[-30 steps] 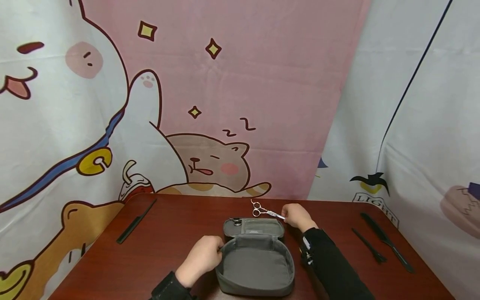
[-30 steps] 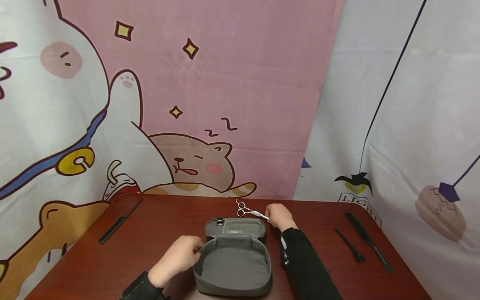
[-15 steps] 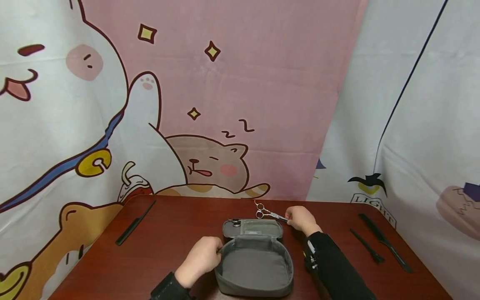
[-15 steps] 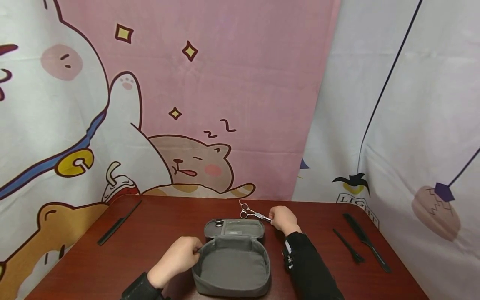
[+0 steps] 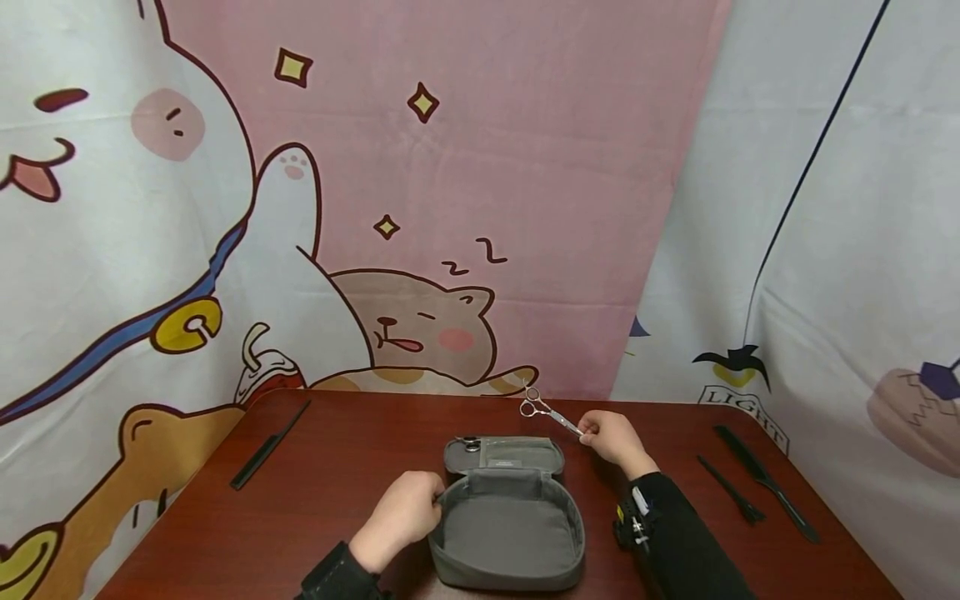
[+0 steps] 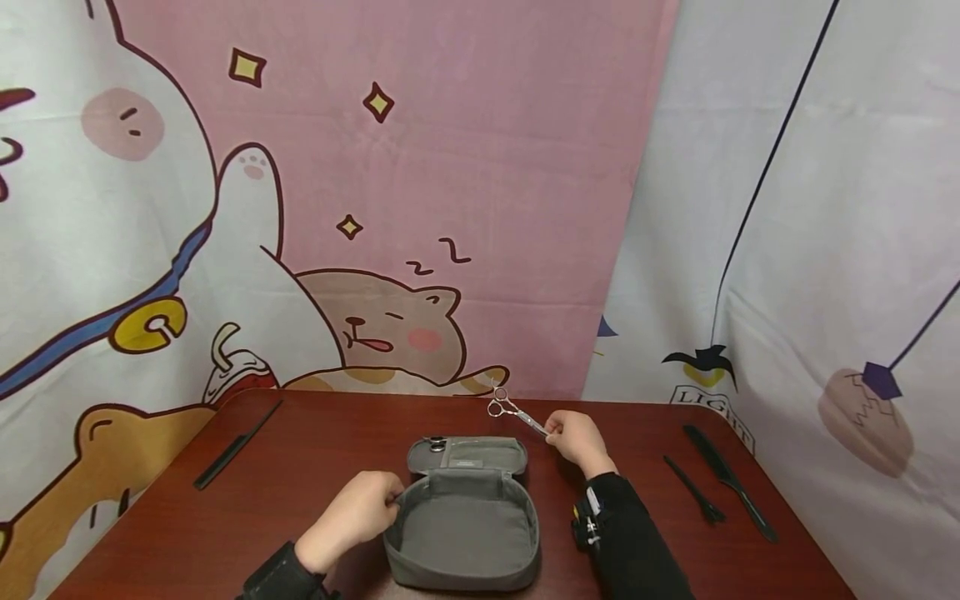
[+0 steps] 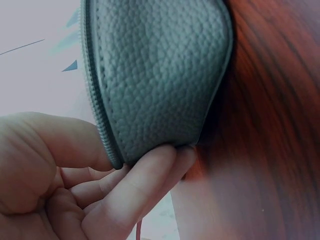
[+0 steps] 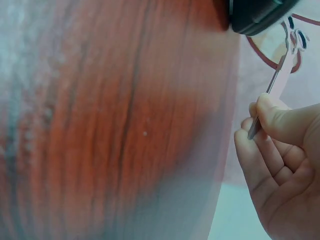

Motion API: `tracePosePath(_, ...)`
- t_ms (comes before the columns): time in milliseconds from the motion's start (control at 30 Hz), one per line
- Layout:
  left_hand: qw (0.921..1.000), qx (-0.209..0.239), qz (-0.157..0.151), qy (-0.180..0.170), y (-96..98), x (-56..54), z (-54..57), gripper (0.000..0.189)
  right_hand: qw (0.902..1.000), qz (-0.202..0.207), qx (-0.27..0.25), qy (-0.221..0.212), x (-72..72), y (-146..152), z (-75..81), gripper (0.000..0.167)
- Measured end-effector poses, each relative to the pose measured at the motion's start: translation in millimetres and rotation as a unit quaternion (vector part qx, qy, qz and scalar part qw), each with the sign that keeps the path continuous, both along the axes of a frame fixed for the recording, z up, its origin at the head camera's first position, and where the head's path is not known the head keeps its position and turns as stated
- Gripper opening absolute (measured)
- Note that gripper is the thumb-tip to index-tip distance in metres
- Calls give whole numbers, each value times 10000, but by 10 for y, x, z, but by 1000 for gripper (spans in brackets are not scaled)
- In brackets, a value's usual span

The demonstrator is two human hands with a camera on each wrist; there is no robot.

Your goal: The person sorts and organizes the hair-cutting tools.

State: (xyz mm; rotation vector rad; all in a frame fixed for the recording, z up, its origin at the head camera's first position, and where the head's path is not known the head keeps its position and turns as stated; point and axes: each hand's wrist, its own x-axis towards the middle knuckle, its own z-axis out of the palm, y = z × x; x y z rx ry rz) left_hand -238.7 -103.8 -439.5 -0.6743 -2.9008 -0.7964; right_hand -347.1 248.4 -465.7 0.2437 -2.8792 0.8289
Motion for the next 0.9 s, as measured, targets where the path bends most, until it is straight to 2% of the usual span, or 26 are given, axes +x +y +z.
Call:
tracePosePath(167,10000,21,-5,-48,-6,-1,1,23,9976,-25,-685,-24,56,51,14,11)
tracePosePath(500,9999,41,-3,-115,-9,6,18,20,9913,-117,-1309,35,115,81,112,10)
tracePosePath(700,10000,49,6,-74,-7,14,21,20,9895,-86,-1436,115,171,20,158,9)
tracePosePath(900,9999,87,-30,94,1,26,-7,32,9885,-77,-1504,107,235,-44,187,9)
